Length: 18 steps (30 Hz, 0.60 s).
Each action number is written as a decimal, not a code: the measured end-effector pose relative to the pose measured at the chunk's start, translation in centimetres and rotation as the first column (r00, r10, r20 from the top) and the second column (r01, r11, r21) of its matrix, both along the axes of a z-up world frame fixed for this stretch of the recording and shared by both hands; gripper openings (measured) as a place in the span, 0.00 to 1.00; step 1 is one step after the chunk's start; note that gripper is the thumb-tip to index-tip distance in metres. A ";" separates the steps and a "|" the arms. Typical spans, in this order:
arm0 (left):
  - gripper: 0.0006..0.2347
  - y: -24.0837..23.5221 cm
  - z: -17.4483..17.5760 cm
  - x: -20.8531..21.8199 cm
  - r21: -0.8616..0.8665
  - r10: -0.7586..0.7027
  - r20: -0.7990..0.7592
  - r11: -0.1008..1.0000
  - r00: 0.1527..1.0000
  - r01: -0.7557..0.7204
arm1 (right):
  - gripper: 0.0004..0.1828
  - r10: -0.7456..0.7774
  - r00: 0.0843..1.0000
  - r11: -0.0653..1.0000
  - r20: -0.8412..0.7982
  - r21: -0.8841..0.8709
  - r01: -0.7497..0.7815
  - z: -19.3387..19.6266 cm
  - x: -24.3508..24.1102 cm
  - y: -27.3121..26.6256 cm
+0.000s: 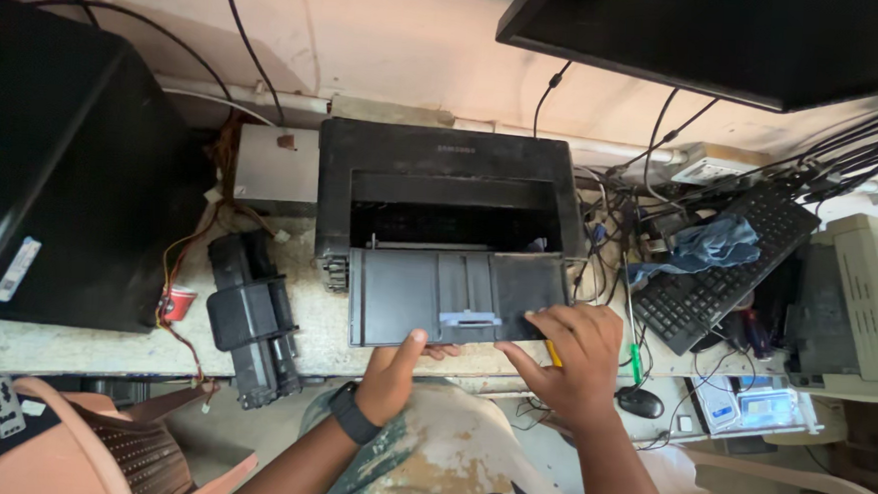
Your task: The person opens the front cover of a Samsung laser printer, removes the paper tray, and uses a brush to sweep dust from the tray and the printer's interior. The person then reinserts the tray and closes the cover.
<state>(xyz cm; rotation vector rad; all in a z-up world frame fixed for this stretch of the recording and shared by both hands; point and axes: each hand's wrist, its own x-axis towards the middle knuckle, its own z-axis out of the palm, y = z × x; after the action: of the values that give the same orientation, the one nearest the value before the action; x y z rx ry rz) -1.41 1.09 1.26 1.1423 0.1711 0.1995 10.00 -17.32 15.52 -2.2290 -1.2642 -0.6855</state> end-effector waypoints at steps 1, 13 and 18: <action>0.23 0.1 -0.5 0.0 -0.021 0.002 -0.032 1.000 0.999 -0.002 | 0.28 -0.008 1.000 1.000 -0.002 0.003 0.008 -0.3 0.2 -0.3; 0.26 -0.2 -3.7 -0.5 -0.082 0.056 -0.178 0.994 0.982 -0.072 | 0.18 -0.359 0.440 0.763 -0.823 0.014 0.647 -17.0 6.6 -9.8; 0.16 -2.1 -1.0 1.3 -0.354 0.183 -0.155 0.907 0.971 -0.227 | 0.29 -0.603 0.600 0.790 -0.526 -0.498 0.358 -24.7 8.5 -13.1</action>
<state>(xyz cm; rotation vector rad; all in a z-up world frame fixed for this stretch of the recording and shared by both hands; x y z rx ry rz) -0.12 -1.00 0.25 0.7574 0.4192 0.2741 18.47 -30.42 -9.14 -2.7696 -0.3997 0.2339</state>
